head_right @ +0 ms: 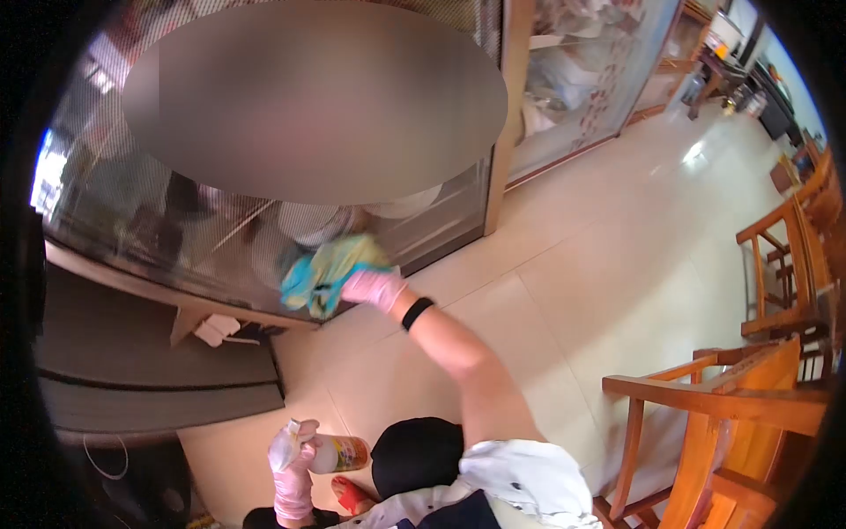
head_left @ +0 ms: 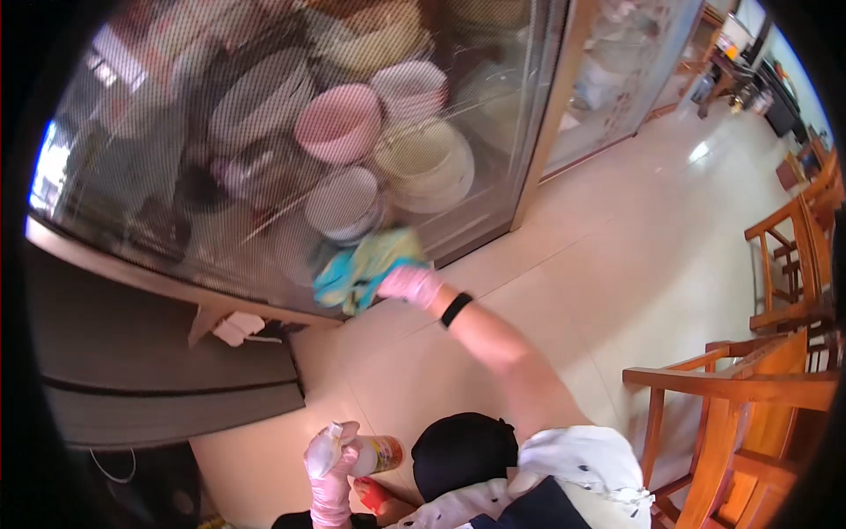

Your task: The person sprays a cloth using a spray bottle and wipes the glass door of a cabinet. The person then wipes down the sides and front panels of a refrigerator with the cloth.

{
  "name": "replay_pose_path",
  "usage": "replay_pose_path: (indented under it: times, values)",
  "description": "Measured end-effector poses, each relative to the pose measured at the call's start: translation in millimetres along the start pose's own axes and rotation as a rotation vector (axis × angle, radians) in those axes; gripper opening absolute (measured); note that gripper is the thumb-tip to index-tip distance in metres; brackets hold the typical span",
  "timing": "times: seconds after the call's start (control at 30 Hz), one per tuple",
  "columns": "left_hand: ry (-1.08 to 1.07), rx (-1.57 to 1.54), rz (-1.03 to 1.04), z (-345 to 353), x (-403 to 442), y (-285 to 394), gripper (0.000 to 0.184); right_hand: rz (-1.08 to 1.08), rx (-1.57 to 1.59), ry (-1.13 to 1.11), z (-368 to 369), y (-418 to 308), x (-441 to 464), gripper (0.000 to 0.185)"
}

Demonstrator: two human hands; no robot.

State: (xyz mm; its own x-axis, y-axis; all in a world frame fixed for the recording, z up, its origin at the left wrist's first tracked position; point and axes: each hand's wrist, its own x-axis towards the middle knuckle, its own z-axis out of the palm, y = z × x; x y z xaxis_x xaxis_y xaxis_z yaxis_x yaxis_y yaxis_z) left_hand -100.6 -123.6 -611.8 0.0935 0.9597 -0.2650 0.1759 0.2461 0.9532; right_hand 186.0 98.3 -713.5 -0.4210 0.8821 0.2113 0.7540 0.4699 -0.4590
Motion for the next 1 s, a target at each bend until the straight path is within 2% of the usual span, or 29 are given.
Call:
replay_pose_path:
  times: [0.13, 0.23, 0.3, 0.33, 0.43, 0.47, 0.5, 0.53, 0.57, 0.63, 0.67, 0.73, 0.83, 0.9, 1.0]
  values:
    - [-0.03, -0.096, -0.066, -0.2, 7.2, -10.4, 0.043, -0.116, 0.205, 0.943, -225.3, 0.5, -14.1, 0.061]
    - [-0.019, -0.062, -0.094, 1.9, 12.8, -17.9, 0.042, -0.156, -0.091, 1.22, -301.8, -1.6, -23.8, 0.055]
    - [-0.039, -0.011, -0.061, 0.7, 19.5, -23.6, 0.051, -0.133, -0.018, 1.297, -302.9, 12.3, -27.8, 0.051]
    - [-0.04, -0.009, -0.066, -0.4, 20.5, -25.1, 0.051, -0.109, 0.15, 1.308, -292.1, 27.6, -29.8, 0.049]
    - [0.027, -0.027, -0.076, -1.7, 17.0, -22.6, 0.044, 0.025, 1.04, 1.314, -217.3, 84.4, -43.7, 0.043]
    - [0.026, -0.036, -0.085, -1.8, 14.9, -19.9, 0.046, 0.099, 0.608, 1.548, -161.8, 138.9, -43.8, 0.026]
    - [0.027, -0.042, -0.09, -1.5, 13.5, -18.2, 0.048, 0.23, 0.16, 1.371, -116.9, 153.4, -64.8, 0.021]
    - [0.038, -0.032, -0.081, 0.2, 13.2, -18.2, 0.048, 0.316, 0.924, 1.525, -69.0, 160.1, -76.0, 0.027]
    - [0.05, -0.035, -0.103, 1.4, 11.1, -17.6, 0.049, 0.695, 1.011, 1.484, -35.1, 169.0, -82.4, 0.036]
    - [0.075, 0.021, -0.146, -0.7, 5.9, -19.0, 0.048, 1.396, 1.283, 1.224, 31.6, 186.4, -95.0, 0.057]
    - [0.075, 0.038, -0.146, 0.8, 4.5, -17.1, 0.048, 1.478, 1.265, 1.212, 61.9, 179.2, -92.0, 0.057]
    - [0.088, 0.032, -0.103, 8.2, 8.2, -12.9, 0.043, 1.341, 1.011, 1.197, 122.4, 126.4, -60.7, 0.057]
    - [0.052, 0.104, -0.08, 15.3, 20.4, -9.9, 0.043, 0.961, 0.586, 0.818, 212.5, 22.4, -14.8, 0.06]
    - [0.008, 0.1, -0.044, 21.5, 27.8, -3.1, 0.045, 0.752, 0.443, 0.678, 232.3, -8.9, -6.6, 0.063]
    - [-0.019, 0.096, -0.023, 14.7, 24.4, 13.9, 0.05, 1.01, 0.693, 0.911, 207.0, 37.3, -11.6, 0.064]
